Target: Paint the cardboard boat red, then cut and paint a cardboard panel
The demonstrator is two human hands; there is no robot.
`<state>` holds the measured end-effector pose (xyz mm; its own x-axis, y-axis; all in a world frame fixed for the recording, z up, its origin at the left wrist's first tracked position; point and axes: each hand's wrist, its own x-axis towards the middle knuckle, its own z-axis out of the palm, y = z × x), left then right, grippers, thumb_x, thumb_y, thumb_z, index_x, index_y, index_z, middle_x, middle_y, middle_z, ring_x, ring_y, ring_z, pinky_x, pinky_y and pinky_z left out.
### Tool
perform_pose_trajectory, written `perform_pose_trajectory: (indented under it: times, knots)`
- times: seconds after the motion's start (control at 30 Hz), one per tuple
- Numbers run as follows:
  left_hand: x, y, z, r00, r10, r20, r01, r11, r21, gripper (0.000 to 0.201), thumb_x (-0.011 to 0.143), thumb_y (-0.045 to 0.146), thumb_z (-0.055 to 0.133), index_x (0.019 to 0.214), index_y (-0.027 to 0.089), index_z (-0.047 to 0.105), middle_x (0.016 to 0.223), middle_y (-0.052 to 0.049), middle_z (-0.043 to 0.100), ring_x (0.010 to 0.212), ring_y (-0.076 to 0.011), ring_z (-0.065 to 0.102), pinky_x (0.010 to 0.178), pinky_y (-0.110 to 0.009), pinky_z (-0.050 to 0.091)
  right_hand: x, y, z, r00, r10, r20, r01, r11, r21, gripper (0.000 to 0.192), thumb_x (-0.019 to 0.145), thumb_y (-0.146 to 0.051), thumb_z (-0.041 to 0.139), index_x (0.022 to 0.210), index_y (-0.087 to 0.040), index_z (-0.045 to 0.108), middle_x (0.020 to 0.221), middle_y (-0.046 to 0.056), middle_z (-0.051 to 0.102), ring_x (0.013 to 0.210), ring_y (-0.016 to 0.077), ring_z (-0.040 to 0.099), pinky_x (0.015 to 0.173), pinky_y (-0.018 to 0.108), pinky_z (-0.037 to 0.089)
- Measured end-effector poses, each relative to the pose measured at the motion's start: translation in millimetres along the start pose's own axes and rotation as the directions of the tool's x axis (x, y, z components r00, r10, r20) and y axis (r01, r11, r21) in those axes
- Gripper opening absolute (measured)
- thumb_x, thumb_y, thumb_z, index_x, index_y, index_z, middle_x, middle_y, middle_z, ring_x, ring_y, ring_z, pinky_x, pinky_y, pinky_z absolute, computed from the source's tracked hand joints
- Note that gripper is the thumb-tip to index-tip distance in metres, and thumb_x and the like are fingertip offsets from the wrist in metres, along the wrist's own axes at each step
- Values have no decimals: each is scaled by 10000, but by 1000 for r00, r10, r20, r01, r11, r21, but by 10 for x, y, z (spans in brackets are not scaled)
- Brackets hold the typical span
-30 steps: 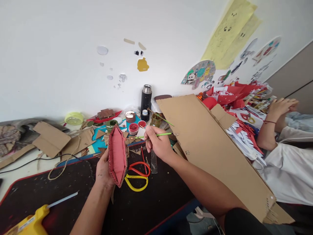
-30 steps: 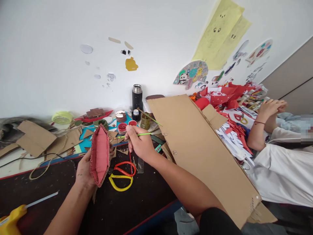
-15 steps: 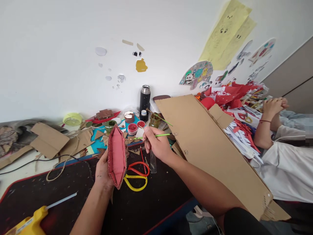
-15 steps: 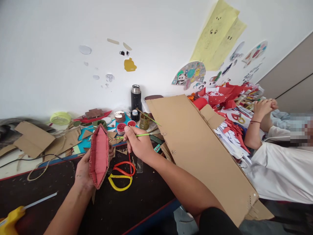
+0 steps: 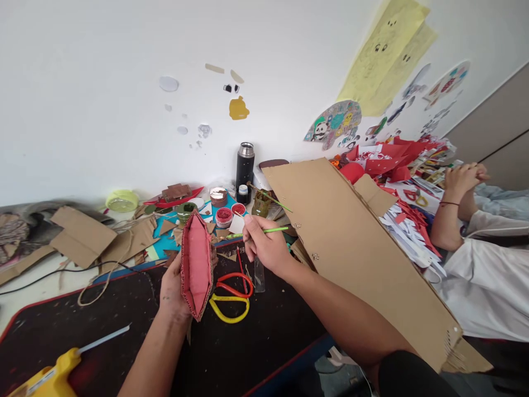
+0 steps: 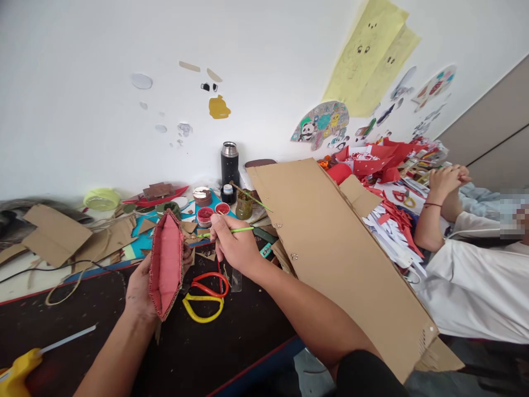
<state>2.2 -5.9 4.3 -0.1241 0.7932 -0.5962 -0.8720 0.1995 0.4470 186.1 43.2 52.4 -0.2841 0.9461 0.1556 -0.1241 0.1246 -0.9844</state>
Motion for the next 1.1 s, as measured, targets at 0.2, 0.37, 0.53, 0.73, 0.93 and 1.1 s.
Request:
perform_pose_trajectory:
  times: [0.2,0.37,0.53,0.73,0.93,1.1]
  knots:
    - [-16,4,-7,1000,-24,-14,23,1000,-9,477,1051,251,502,1459,93,691,967,-166,864,950,-347,851,893,-468,696,26,-12,0,1000,-2,-8,2,1000,31,646,960,-831,618,725,-233,548,484,-98,413,337,90,489,348,202,323]
    - [-24,14,4,999,-34,-20,34,999,-11,500,1053,248,485,1490,82,662,971,-165,865,932,-339,853,898,-471,694,24,26,-3,1000,7,-5,-7,1000,-10,642,994,-815,579,732,-229,543,480,-102,402,339,82,488,355,192,325]
    - [-37,14,29,999,-38,-35,38,999,-8,515,1043,240,490,1508,85,648,983,-164,866,939,-347,852,886,-473,697,40,-18,-4,1000,-9,13,8,1000,18,659,975,-821,605,707,-223,538,478,-105,401,324,75,486,341,186,309]
    - [-18,22,2,997,-51,-51,49,998,-32,475,1045,250,499,1458,128,699,952,-144,867,945,-342,852,906,-470,692,91,-27,10,999,-26,-22,26,1000,-5,654,987,-822,584,728,-222,551,473,-103,420,333,78,510,347,184,313]
    - [-15,14,16,999,-41,-36,40,999,-19,468,1031,221,506,1434,99,710,966,-155,866,932,-343,853,890,-469,696,87,-32,12,999,-39,-13,39,999,22,667,959,-834,621,709,-221,541,486,-105,411,324,75,494,336,189,295]
    - [-52,13,39,998,-8,-56,10,1000,22,489,1012,184,503,1454,100,693,960,-144,869,906,-341,855,883,-472,700,112,-15,13,999,-39,-16,39,999,6,653,985,-827,583,740,-223,554,473,-107,413,340,84,517,355,187,327]
